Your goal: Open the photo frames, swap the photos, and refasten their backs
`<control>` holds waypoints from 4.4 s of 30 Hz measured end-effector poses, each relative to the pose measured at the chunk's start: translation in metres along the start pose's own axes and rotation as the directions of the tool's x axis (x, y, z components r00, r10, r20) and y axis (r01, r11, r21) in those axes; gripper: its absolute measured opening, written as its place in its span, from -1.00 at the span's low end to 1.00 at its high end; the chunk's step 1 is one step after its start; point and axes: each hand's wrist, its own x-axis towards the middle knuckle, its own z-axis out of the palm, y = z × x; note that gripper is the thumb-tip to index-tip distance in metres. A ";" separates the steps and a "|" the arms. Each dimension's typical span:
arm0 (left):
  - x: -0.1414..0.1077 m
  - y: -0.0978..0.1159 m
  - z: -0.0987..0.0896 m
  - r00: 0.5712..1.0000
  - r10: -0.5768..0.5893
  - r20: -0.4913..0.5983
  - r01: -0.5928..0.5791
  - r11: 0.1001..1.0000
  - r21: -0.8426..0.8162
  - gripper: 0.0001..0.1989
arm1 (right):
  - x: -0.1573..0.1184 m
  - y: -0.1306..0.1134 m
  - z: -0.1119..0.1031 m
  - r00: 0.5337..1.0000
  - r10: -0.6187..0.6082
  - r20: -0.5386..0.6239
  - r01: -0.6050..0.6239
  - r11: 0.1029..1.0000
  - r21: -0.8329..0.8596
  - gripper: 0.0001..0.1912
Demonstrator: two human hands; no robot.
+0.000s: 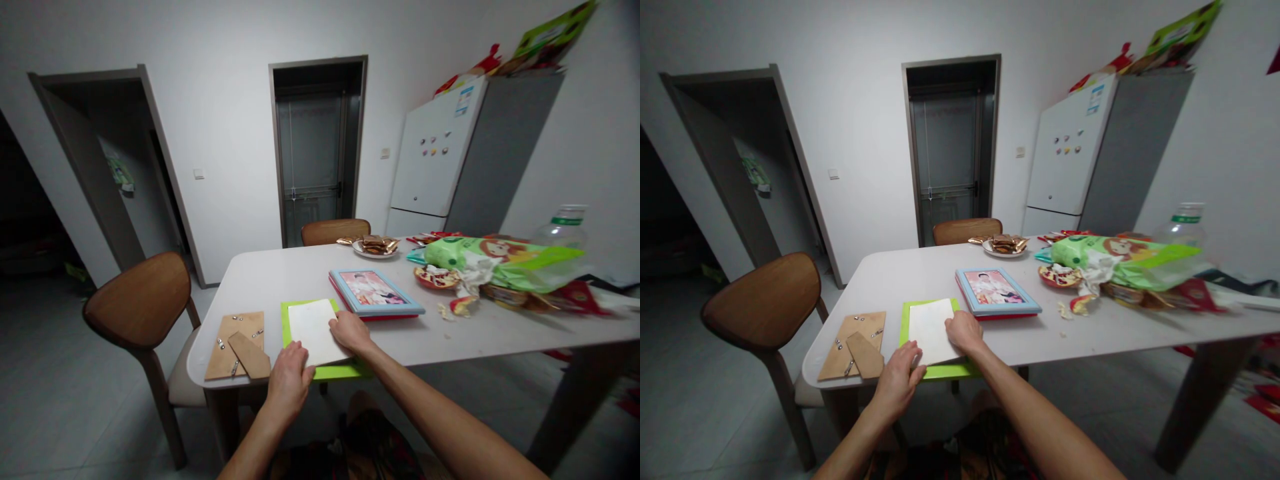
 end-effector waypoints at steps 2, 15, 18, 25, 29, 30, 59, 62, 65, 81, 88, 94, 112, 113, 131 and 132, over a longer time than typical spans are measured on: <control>-0.001 0.003 -0.003 0.999 0.016 0.047 -0.018 0.998 0.056 -0.71 | -0.006 -0.001 0.001 1.000 -0.002 -0.010 0.001 0.999 -0.053 -0.67; -0.008 0.004 -0.010 0.994 0.026 0.106 -0.032 0.998 0.054 -0.64 | -0.013 0.001 0.006 0.995 -0.091 -0.048 0.077 0.967 -0.243 -0.62; -0.016 -0.003 -0.024 0.998 0.030 0.057 -0.028 0.999 -0.028 -0.57 | -0.014 0.000 0.007 0.987 -0.143 -0.079 0.122 0.967 -0.223 -0.52; -0.033 -0.066 -0.073 0.977 -0.207 0.047 0.199 0.972 0.126 -0.36 | -0.048 -0.054 0.034 0.821 -0.570 0.027 0.571 0.821 -0.031 -0.65; -0.046 -0.110 -0.080 0.926 -0.377 -0.001 0.361 0.886 0.292 -0.36 | -0.068 -0.095 0.049 0.766 -0.638 0.074 0.641 0.768 -0.010 -0.56; -0.047 -0.117 -0.080 0.925 -0.379 -0.021 0.368 0.880 0.301 -0.38 | -0.072 -0.103 0.052 0.761 -0.643 0.083 0.646 0.763 -0.017 -0.50; 0.019 0.007 -0.004 0.997 0.012 0.071 -0.014 1.000 0.020 -0.77 | -0.067 0.030 -0.016 0.883 -0.459 -0.096 0.468 0.874 0.128 -0.63; 0.018 0.007 -0.005 0.995 0.034 0.090 -0.037 0.999 0.025 -0.92 | -0.064 0.034 -0.009 0.870 -0.487 -0.077 0.492 0.869 0.062 -0.62; 0.015 0.008 -0.005 0.995 0.049 0.089 -0.052 0.998 0.030 -0.91 | -0.066 0.037 -0.005 0.857 -0.512 -0.066 0.514 0.858 0.011 -0.61; -0.003 0.004 -0.005 0.993 0.064 0.100 -0.065 0.998 0.011 -0.72 | -0.021 0.013 -0.003 0.895 -0.445 0.026 0.437 0.866 -0.241 -0.67; -0.005 0.004 -0.003 0.995 0.044 0.088 -0.044 0.999 0.006 -0.70 | -0.022 0.022 -0.001 0.861 -0.508 0.019 0.502 0.844 -0.190 -0.70; -0.005 0.003 -0.002 0.995 0.045 0.087 -0.045 0.999 0.005 -0.70 | -0.021 0.024 -0.002 0.862 -0.507 0.012 0.502 0.848 -0.173 -0.70; -0.008 -0.009 -0.006 0.994 0.048 0.096 -0.045 0.999 -0.030 -0.72 | -0.055 -0.001 0.002 0.754 -0.646 0.119 0.642 0.763 0.072 -0.84; -0.008 -0.009 -0.007 0.995 0.046 0.094 -0.043 0.999 -0.029 -0.71 | -0.055 -0.003 0.003 0.769 -0.629 0.117 0.625 0.777 0.068 -0.85; -0.018 -0.002 -0.013 0.996 0.056 0.065 -0.051 0.996 -0.075 -0.71 | -0.032 -0.030 0.027 0.768 -0.641 0.024 0.629 0.760 0.164 -0.75; -0.019 -0.002 -0.014 0.997 0.053 0.064 -0.048 0.996 -0.079 -0.71 | -0.029 -0.035 0.031 0.771 -0.636 0.025 0.629 0.767 0.128 -0.76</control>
